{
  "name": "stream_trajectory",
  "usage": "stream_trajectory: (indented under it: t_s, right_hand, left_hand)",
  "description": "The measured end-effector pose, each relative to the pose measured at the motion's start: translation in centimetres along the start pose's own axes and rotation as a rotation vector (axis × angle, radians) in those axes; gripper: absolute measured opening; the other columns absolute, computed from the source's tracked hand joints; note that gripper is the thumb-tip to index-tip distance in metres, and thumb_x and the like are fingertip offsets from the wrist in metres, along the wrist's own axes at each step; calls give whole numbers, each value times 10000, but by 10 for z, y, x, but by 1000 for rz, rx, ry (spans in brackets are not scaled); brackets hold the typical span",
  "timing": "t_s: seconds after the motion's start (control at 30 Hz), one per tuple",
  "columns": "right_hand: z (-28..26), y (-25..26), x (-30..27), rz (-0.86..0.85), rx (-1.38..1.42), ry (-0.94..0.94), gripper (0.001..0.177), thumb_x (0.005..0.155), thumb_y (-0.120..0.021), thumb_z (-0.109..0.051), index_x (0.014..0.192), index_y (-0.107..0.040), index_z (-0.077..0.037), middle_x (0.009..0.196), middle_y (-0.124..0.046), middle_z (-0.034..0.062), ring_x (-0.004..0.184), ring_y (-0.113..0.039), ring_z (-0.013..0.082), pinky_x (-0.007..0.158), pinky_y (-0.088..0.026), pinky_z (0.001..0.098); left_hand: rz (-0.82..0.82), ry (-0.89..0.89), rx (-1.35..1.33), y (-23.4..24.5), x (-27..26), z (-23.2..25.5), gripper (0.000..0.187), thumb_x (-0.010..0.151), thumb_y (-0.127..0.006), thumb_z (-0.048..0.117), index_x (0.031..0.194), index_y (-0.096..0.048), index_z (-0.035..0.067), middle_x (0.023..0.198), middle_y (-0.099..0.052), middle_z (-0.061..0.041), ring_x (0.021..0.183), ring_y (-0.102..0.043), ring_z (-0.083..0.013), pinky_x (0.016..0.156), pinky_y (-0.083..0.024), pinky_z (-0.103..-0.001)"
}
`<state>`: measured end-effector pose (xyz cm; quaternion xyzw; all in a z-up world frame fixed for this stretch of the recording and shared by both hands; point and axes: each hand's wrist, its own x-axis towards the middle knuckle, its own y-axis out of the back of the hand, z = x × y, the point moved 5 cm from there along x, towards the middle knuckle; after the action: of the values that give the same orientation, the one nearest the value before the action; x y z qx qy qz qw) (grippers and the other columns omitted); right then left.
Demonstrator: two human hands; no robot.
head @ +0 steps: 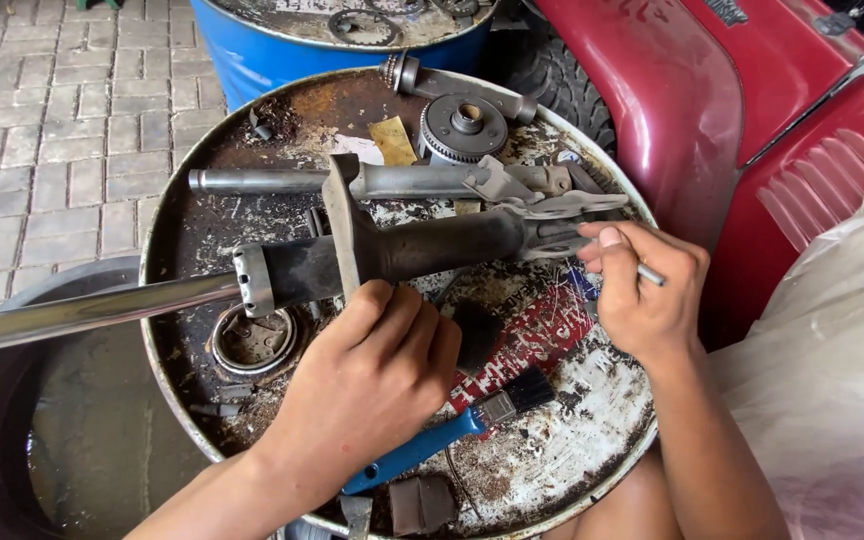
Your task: The person uses a small brush to scrub a metal component resting on a barrel lid. They rotate the part to access different areas and continue scrubbing the surface and edges.
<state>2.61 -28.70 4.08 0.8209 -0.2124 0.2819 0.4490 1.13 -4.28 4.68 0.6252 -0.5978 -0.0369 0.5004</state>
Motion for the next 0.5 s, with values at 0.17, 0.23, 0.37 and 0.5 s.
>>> stream_trajectory:
  t_s: [0.17,0.23,0.37,0.5]
  right_hand:
    - [13,5,-1,-38,25,-26,290,1068,-418,-29,1269,-621,21,707,-677,106,595,-688,189,512,-553,317]
    - [37,6,-3,-23,25,3,320,1022,-395,26,1199,-661,39,701,-668,115,599,-672,194,481,-503,311]
    - [3,-13,-6,-117,110,376,248,903,-476,161,946,-688,40,759,-675,130,600,-616,183,473,-445,300]
    - [3,-13,-6,-176,174,366,236,899,-461,132,866,-680,51,747,-659,143,549,-558,161,401,-356,263]
  left_hand:
    - [1,0,-18,1,0,0,234,1012,-580,142,782,-620,159,744,-631,-61,777,-545,-222,847,-420,-321]
    - [-11,-1,-14,0,-1,1,231,1007,-575,133,781,-614,160,732,-618,-57,765,-529,-221,842,-411,-320]
    - [-30,8,-54,0,4,0,228,967,-574,80,753,-602,155,674,-562,-44,711,-481,-220,791,-393,-322]
    - [-9,0,-146,2,4,0,229,950,-514,180,752,-621,137,687,-590,-64,718,-502,-241,792,-383,-345]
